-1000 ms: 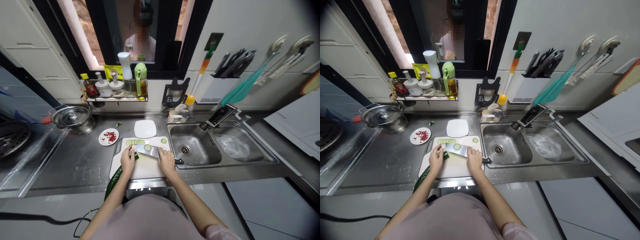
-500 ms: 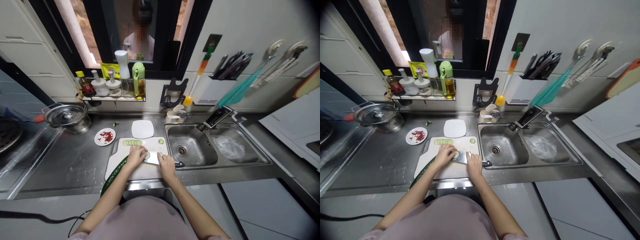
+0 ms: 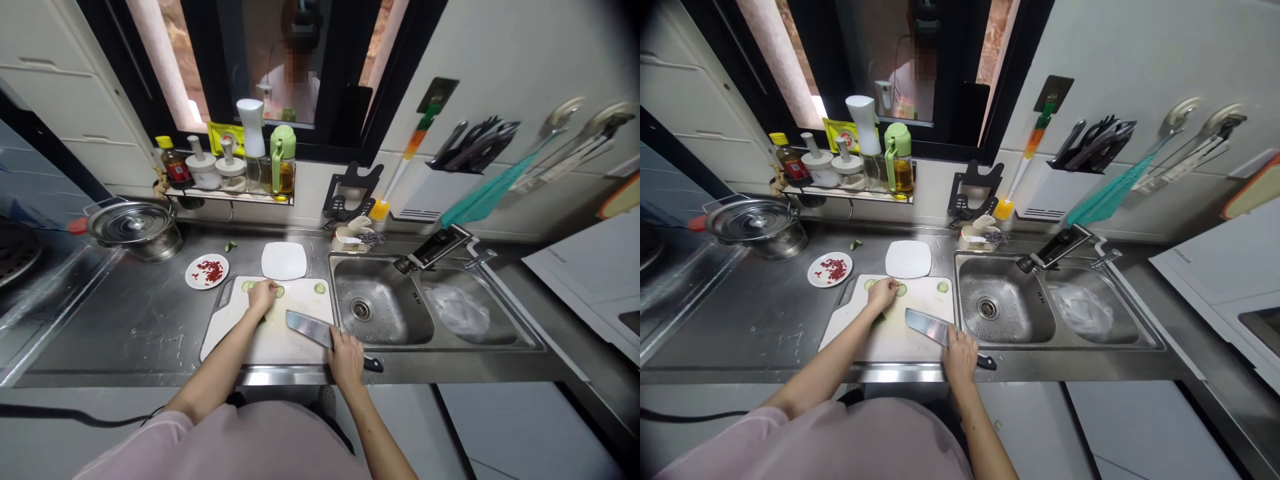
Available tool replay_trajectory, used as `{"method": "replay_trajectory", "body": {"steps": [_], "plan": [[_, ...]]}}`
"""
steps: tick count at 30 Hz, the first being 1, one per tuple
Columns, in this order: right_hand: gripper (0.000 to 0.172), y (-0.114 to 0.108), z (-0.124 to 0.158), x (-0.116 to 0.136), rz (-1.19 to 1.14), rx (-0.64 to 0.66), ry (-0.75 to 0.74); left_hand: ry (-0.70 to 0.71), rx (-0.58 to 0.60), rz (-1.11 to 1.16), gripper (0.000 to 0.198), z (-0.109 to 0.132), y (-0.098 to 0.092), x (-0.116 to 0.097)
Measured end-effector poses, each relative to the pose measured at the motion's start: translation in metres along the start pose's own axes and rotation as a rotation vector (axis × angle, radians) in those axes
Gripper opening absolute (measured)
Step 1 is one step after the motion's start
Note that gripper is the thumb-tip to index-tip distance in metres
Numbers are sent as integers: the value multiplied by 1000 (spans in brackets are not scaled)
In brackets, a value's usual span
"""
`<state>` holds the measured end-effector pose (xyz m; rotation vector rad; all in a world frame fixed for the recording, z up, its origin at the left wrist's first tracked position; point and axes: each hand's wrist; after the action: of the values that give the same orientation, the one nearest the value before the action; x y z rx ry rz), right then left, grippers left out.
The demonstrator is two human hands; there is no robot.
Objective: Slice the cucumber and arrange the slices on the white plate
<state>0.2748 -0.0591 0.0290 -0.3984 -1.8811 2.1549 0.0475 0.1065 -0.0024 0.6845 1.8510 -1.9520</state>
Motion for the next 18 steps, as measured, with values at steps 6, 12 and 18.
{"method": "replay_trajectory", "body": {"steps": [6, 12, 18], "plan": [[46, -1, 0, -2, -8, 12, 29, 39, 47, -111, 18, -15, 6, 2], [48, -1, -2, 0, -24, 26, 32, 105, 49, -235, 21, -17, 7, -2], [47, 0, -3, 4, -24, 39, 44, 65, 24, -215, 20, -16, 6, -1]]}}
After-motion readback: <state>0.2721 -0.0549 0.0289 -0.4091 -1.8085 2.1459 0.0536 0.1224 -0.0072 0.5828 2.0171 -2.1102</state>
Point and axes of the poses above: each hand's wrist, its own z-axis away from the middle knuckle, its own y-axis out of the palm, x = y × z, and after that the axes turned 14 degrees about y, right-handed
